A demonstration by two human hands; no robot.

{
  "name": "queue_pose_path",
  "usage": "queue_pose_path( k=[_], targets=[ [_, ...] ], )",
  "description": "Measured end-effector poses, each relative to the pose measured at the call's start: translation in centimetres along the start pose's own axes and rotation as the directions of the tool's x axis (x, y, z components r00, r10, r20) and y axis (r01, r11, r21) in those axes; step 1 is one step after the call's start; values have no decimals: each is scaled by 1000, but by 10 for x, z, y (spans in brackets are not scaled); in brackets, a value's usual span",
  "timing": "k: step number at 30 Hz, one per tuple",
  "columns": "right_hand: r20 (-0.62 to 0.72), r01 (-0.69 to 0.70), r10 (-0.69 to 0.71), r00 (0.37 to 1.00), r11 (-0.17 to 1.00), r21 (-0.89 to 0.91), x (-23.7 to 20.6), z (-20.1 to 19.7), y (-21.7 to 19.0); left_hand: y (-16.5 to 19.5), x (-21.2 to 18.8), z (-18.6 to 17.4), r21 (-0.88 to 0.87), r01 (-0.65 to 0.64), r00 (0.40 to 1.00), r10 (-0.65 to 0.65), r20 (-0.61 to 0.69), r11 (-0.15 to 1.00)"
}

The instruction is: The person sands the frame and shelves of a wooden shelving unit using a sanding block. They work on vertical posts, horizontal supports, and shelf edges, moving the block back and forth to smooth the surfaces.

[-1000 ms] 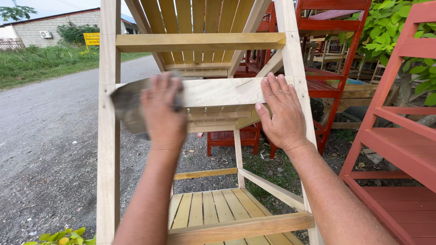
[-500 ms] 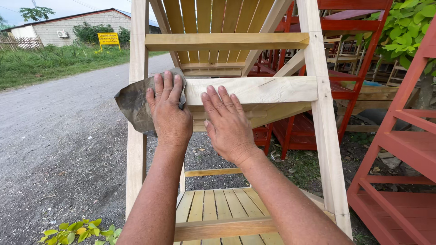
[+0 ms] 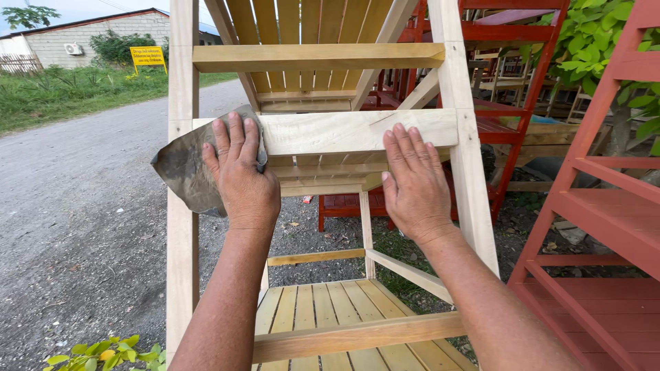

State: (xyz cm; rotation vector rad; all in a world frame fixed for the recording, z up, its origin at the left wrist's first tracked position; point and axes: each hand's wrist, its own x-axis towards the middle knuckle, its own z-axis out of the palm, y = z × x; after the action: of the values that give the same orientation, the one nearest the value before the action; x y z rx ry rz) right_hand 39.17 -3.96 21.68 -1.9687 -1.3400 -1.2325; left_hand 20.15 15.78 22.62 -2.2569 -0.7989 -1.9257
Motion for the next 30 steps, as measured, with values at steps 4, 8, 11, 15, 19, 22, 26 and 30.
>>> queue_pose_path(
  k=[4, 8, 11, 15, 19, 22, 26, 30],
  targets=[
    [-15, 4, -4, 1000, 1000, 14, -4, -9, 17, 21, -7, 13, 36, -36, 999, 37, -24, 999],
    [-28, 12, -12, 1000, 1000, 7, -3, -13, 25, 63, -23, 32, 10, -107, 988, 105, 109, 994],
    [-29, 10, -8, 1000, 997, 78, -2, -15, 30, 107, -32, 50, -10, -211, 958, 209, 198, 977],
    [-94, -12, 44, 995, 946, 323, -2, -20, 38, 154, -24, 72, -266, -268, 940, 312, 139, 926],
    [-120, -11, 64, 991, 918, 397, -5, -20, 40, 161, -26, 76, -218, -305, 931, 338, 135, 927],
    [-155, 28, 34, 987, 924, 382, -3, -21, 39, 152, -38, 66, -166, -359, 917, 380, 118, 918],
    [-152, 16, 46, 987, 923, 386, -1, -21, 41, 157, -31, 66, -240, -315, 926, 353, 136, 919],
    [-149, -23, 99, 984, 895, 444, -1, -22, 40, 173, -7, 77, -165, -285, 929, 314, 194, 944]
  ],
)
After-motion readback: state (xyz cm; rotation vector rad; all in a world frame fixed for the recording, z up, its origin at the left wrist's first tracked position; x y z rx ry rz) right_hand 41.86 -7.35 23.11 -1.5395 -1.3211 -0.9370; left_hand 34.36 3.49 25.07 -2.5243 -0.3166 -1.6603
